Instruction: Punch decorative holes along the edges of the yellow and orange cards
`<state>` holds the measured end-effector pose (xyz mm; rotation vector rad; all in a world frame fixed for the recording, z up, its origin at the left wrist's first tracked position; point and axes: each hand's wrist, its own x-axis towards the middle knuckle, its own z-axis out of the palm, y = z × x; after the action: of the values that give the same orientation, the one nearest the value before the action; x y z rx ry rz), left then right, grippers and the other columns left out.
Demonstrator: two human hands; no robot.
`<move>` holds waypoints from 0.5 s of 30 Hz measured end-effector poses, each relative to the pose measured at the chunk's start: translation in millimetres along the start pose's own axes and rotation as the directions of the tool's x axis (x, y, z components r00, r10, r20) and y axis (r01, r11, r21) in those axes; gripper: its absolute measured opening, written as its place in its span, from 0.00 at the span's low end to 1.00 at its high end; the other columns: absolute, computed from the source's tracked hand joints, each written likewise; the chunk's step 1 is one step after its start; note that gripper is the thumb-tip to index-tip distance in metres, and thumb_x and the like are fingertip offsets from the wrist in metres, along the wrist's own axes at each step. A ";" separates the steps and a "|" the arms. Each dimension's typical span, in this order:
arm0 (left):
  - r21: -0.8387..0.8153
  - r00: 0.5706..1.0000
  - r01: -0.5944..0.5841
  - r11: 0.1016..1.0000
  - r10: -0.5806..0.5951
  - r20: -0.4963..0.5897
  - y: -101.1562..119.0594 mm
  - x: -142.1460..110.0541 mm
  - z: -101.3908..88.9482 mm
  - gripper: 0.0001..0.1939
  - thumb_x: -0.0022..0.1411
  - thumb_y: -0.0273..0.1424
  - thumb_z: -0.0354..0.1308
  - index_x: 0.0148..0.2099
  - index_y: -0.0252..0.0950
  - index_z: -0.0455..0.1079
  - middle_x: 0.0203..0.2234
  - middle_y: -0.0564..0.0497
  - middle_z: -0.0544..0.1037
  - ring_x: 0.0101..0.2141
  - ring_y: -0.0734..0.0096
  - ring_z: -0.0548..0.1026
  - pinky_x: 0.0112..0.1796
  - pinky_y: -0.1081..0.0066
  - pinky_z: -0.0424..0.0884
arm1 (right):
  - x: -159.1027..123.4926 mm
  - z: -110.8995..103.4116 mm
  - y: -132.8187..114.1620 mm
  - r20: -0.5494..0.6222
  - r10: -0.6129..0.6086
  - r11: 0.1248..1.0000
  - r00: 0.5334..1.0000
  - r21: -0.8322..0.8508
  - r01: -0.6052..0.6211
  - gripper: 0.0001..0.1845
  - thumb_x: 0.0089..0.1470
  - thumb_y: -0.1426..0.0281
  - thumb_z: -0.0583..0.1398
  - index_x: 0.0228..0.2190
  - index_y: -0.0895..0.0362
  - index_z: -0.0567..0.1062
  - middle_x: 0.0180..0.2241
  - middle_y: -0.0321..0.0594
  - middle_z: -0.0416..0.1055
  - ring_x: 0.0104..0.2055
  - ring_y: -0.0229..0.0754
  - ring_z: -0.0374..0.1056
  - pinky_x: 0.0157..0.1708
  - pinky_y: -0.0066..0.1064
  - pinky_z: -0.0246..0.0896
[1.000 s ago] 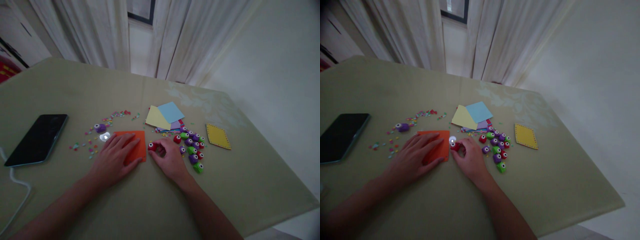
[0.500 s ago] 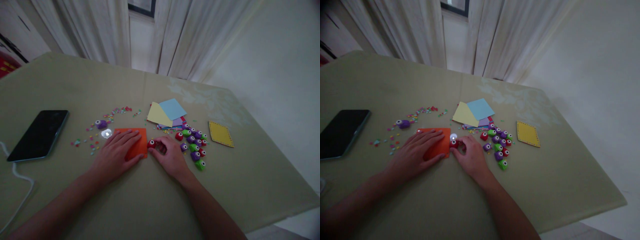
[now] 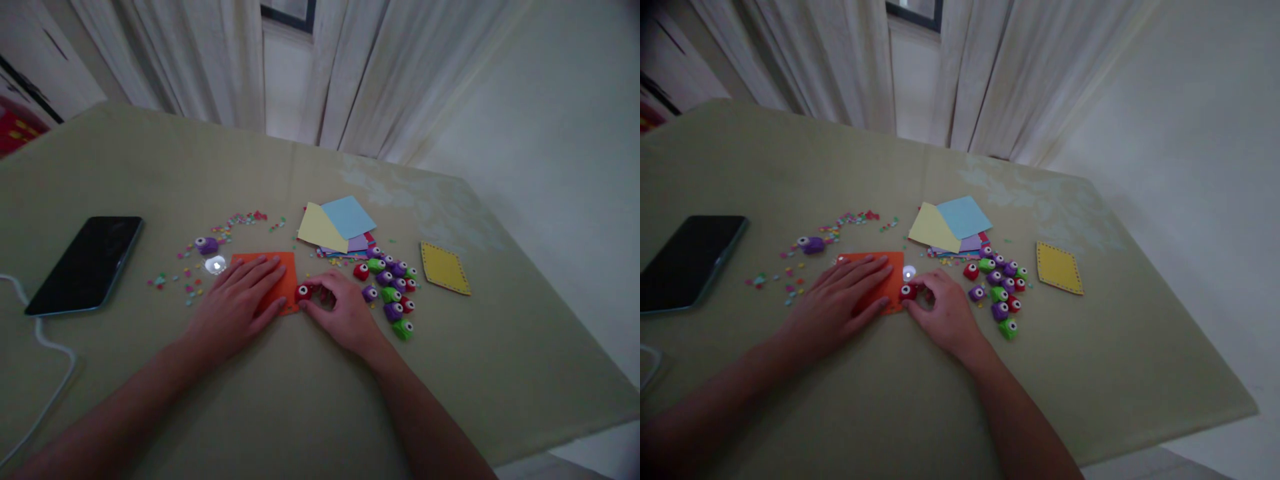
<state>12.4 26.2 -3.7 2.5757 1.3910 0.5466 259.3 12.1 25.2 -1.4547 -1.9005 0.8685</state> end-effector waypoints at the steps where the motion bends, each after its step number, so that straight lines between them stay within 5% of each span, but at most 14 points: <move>1: 0.000 1.000 0.001 1.000 -0.001 0.004 0.0 -0.1 0.2 0.28 0.78 0.47 0.49 0.73 0.44 0.68 0.71 0.48 0.69 0.71 0.50 0.66 0.72 0.44 0.54 | 0.0 -0.3 0.1 0.004 -0.003 1.000 1.000 0.004 0.003 0.13 0.57 0.73 0.71 0.45 0.54 0.83 0.43 0.41 0.79 0.40 0.43 0.73 0.44 0.35 0.70; 15: 0.057 0.998 -0.036 0.998 0.033 0.055 -0.3 1.2 -1.0 0.29 0.80 0.45 0.44 0.75 0.40 0.66 0.73 0.48 0.66 0.72 0.53 0.63 0.72 0.46 0.54 | 0.4 -3.4 -1.8 0.084 -0.038 0.998 0.996 0.049 0.034 0.14 0.65 0.72 0.68 0.52 0.54 0.83 0.47 0.43 0.78 0.46 0.44 0.74 0.49 0.37 0.70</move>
<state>12.4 27.3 -2.5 2.6441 1.3670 0.4445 260.8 12.6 28.7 -1.3716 -1.9484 0.9661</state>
